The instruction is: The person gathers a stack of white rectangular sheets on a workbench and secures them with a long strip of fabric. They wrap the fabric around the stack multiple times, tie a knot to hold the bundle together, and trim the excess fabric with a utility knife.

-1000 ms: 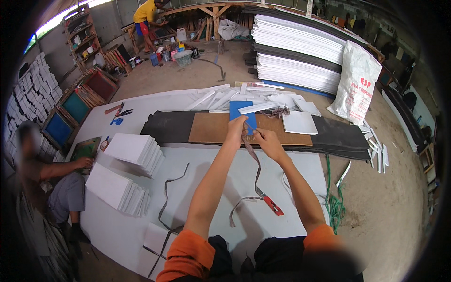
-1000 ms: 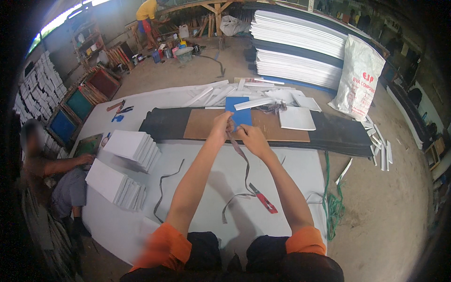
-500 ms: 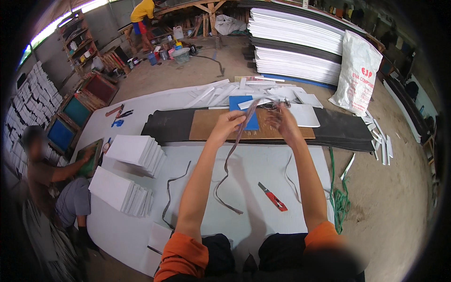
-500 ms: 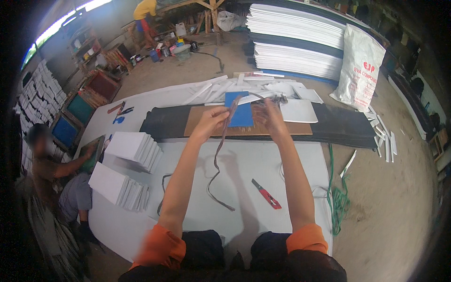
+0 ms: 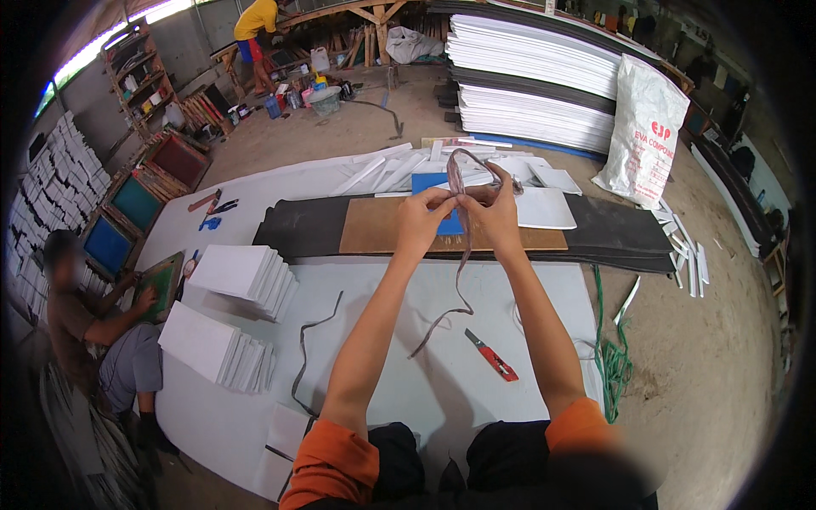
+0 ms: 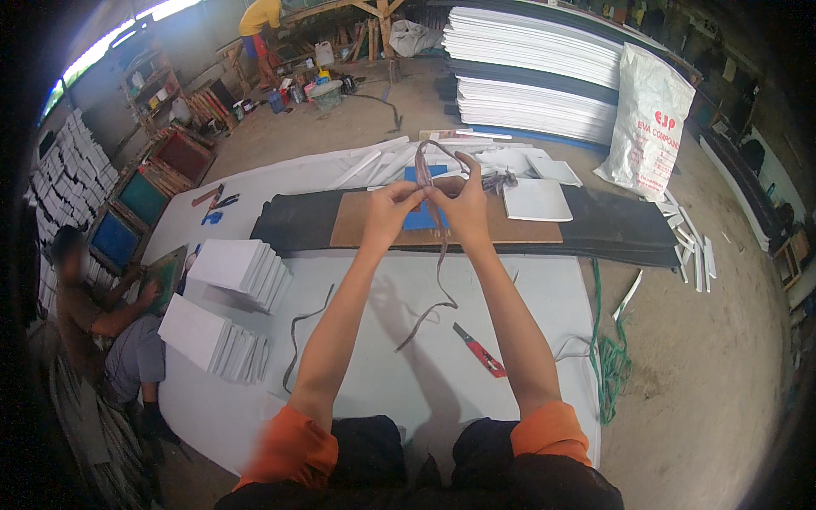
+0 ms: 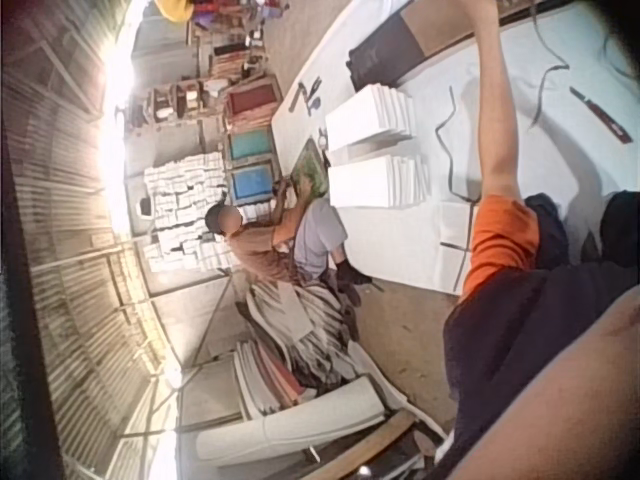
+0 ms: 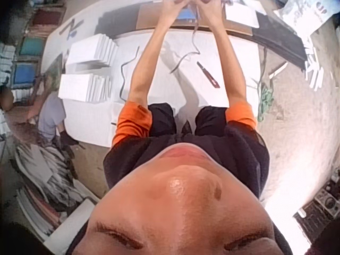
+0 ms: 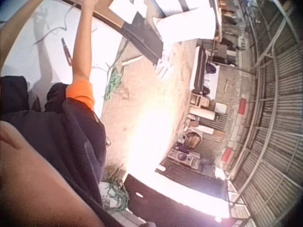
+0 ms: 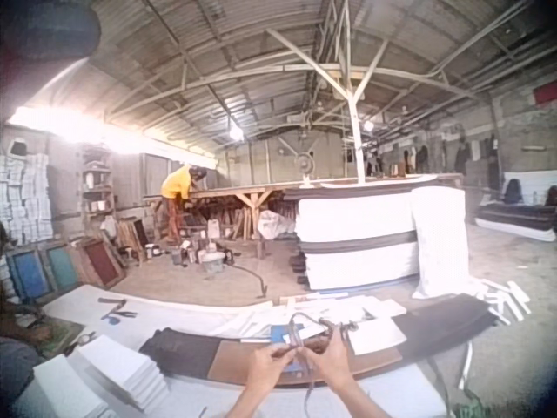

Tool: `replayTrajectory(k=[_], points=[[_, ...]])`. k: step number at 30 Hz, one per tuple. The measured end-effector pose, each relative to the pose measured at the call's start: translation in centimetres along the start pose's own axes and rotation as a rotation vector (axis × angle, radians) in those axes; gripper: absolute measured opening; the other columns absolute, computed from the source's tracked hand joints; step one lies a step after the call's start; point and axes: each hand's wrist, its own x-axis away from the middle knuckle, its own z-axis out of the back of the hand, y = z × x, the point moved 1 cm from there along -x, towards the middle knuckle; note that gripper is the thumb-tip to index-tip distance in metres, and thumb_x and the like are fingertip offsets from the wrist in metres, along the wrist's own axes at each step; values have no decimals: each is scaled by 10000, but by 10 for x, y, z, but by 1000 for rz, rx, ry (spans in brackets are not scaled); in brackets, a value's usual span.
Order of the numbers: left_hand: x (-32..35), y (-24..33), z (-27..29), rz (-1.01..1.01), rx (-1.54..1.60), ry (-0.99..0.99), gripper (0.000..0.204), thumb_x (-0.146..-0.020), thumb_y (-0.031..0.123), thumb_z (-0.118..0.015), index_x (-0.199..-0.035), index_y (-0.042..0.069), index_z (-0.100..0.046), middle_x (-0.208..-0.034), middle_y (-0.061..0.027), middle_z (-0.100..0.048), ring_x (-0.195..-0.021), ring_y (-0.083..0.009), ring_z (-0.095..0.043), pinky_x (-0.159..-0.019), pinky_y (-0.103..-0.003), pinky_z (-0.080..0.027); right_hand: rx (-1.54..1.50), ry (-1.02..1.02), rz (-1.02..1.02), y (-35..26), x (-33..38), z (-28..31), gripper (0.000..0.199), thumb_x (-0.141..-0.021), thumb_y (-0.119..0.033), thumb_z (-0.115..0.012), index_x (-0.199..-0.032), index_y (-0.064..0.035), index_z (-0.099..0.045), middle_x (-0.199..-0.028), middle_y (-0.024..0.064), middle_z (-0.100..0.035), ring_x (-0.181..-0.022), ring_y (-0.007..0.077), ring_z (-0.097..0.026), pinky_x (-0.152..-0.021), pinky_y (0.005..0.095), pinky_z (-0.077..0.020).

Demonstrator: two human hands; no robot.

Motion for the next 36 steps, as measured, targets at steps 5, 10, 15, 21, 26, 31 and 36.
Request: replayTrajectory(k=[5,10,15,21,26,31,36], points=[[0,5,2,-12,25,-18,179,-760,148,-651,-842,-11,-646,-702,-53,-630,-603,-89,-557,-577,-214,-450,135,36,91,-6,1,1,620,-707,-50,-646,-1225,-25,-307,-801,142,-636,-741,204,-633,-685,295,-492],[4,14,2,-43,-34,-10,151,-756,135,-650,-823,0,-654,-680,-47,-630,-588,-77,-552,-555,-205,-432,244,46,120,-15,3,0,601,-703,-30,-623,-1221,-29,-316,-785,152,-629,-747,230,-636,-687,306,-494],[3,8,0,-101,-93,33,146,-760,133,-651,-836,9,-647,-737,-52,-636,-645,-80,-564,-584,-223,-452,280,105,99,-19,5,-1,575,-714,-27,-605,-1214,-28,-321,-798,153,-624,-742,225,-628,-689,313,-491],[-2,-4,-10,273,881,30,233,-856,179,-534,-1058,72,-492,-788,-39,-590,-684,-136,-572,-644,-275,-508,-440,132,-79,-3,-3,5,559,-751,-10,-553,-1235,-48,-277,-802,116,-561,-736,208,-595,-678,318,-486],[-2,-27,9,255,782,105,176,-866,245,-511,-938,85,-501,-758,-25,-583,-576,-145,-531,-571,-265,-450,-613,8,-287,2,-4,17,559,-771,-18,-517,-1253,-57,-237,-896,116,-484,-738,200,-566,-635,314,-468],[18,-75,52,64,-138,92,325,-798,371,-592,-782,46,-573,-642,-45,-574,-540,-185,-508,-532,-332,-413,342,-287,-81,82,18,54,678,-700,-116,-650,-1252,-93,-257,-803,145,-555,-665,257,-579,-588,331,-449],[84,-142,103,75,-923,-165,532,-702,521,-617,-652,-6,-567,-598,-157,-555,-566,-309,-524,-543,-377,-408,842,-398,-76,164,59,113,404,-671,-165,-707,-999,-39,-509,-682,158,-575,-643,269,-577,-580,356,-440]])
